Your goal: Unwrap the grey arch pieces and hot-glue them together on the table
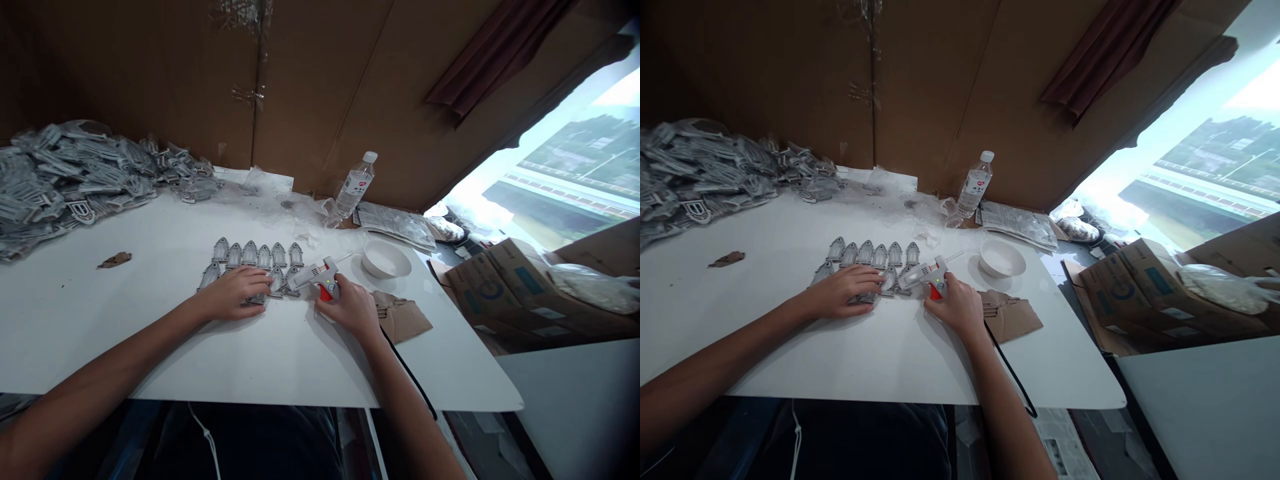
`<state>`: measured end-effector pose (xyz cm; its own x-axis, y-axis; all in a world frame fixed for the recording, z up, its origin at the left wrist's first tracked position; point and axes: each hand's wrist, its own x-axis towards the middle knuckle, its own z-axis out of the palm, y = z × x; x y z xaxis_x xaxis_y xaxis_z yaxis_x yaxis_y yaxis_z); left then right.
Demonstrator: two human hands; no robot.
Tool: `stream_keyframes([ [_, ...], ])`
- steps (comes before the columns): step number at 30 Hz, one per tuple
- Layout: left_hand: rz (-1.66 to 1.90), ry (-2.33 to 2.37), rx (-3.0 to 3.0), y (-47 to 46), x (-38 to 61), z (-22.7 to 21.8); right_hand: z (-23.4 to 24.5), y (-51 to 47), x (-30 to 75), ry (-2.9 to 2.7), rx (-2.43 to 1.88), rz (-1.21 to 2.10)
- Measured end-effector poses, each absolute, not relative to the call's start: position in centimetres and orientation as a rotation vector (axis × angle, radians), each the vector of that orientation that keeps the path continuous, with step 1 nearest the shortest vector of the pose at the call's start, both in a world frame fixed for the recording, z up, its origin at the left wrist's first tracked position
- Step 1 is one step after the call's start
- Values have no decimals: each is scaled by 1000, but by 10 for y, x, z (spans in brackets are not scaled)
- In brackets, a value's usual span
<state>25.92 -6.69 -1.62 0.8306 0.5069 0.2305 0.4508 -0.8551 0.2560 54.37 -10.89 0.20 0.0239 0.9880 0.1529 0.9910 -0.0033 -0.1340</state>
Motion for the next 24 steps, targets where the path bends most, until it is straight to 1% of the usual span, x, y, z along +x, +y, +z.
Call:
stream_keyframes([
  [24, 410, 736, 2803, -67, 259, -16, 8, -109, 550, -2072, -2113, -40],
])
